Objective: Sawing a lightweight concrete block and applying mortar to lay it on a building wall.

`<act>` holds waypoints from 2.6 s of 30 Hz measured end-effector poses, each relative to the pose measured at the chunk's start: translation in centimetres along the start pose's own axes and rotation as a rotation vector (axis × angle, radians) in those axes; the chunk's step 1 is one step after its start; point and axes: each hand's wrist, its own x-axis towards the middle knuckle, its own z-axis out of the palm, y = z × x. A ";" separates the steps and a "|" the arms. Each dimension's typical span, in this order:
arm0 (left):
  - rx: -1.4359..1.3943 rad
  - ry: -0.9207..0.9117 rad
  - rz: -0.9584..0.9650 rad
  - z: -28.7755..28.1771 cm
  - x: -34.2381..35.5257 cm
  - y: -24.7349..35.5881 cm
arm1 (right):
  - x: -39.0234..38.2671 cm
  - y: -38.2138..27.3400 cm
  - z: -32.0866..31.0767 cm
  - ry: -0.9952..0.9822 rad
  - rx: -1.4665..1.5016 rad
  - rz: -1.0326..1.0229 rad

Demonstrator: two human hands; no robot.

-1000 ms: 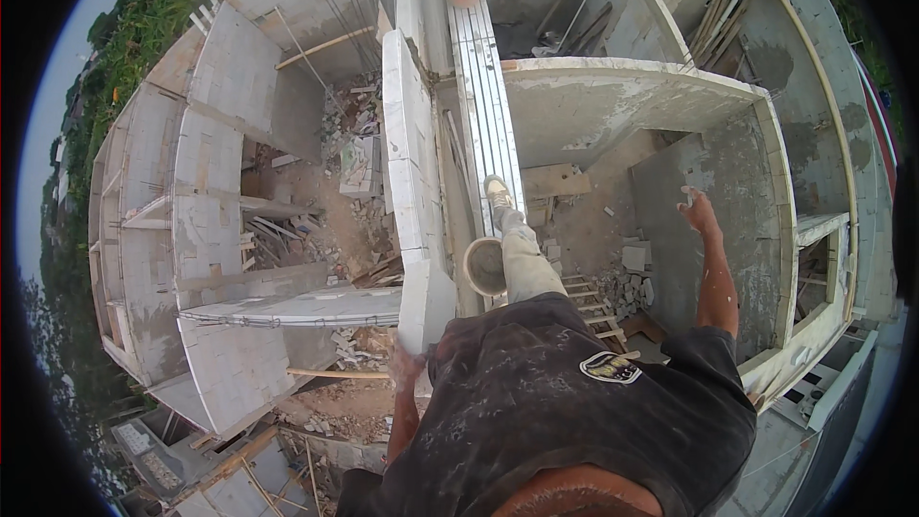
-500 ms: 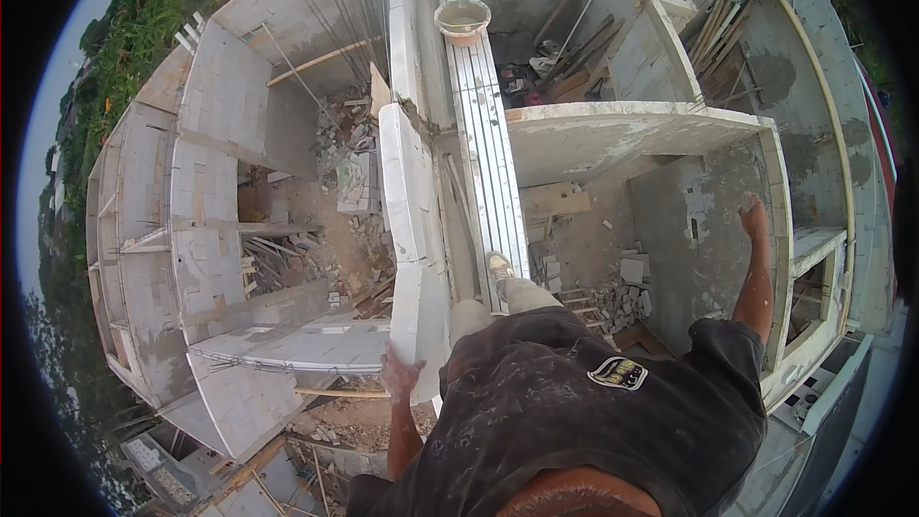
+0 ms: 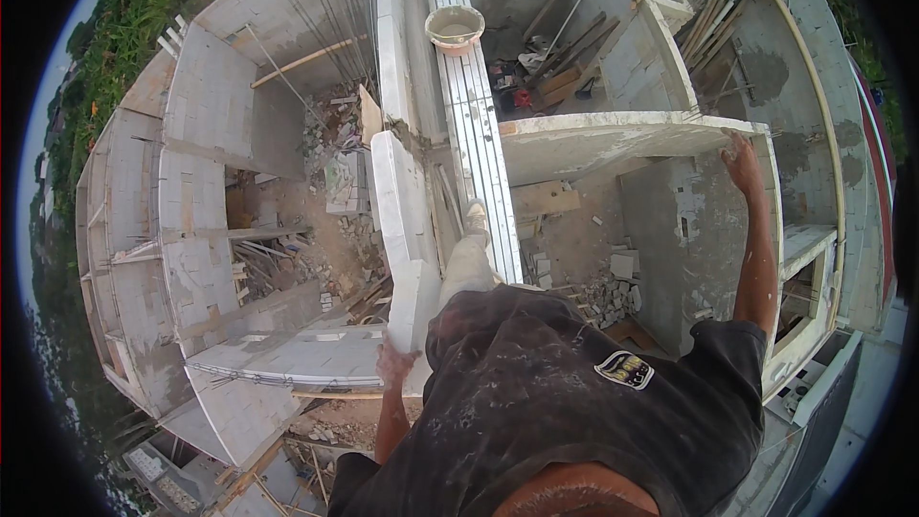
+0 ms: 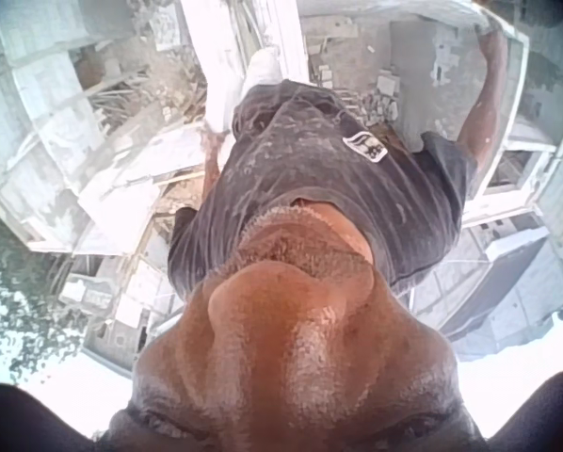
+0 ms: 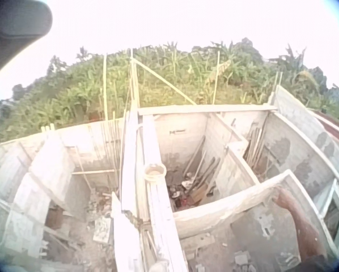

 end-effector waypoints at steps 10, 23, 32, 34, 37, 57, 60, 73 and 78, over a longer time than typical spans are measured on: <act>-0.021 -0.123 -0.098 -3.8 3.1 6.3 | 13.6 -5.1 2.9 0.019 0.173 -0.046; -0.041 0.056 0.072 -12.4 14.2 22.7 | 13.5 -8.0 15.7 -0.449 0.036 0.054; -0.038 0.047 0.186 -18.2 23.6 36.3 | 17.6 -9.9 17.3 -0.483 0.202 0.187; -0.038 0.048 0.206 -19.0 25.1 38.7 | 17.4 -9.9 17.6 -0.523 0.216 0.216; 0.009 0.095 0.237 -20.2 27.6 41.6 | 15.7 -10.2 18.2 -0.633 0.221 0.239; -1.214 -0.653 -0.068 -22.0 26.1 48.7 | 16.8 -33.1 30.3 -1.151 1.186 0.901; -1.385 -0.826 -0.154 -17.3 26.4 47.2 | 16.9 -34.5 28.5 -1.186 1.541 0.990; -1.391 -1.127 -0.347 -16.6 27.2 44.2 | 15.6 -36.2 24.1 -1.141 1.370 0.875; -1.420 -1.058 -0.252 -18.8 28.4 45.4 | 16.7 -37.8 20.9 -1.062 1.383 0.814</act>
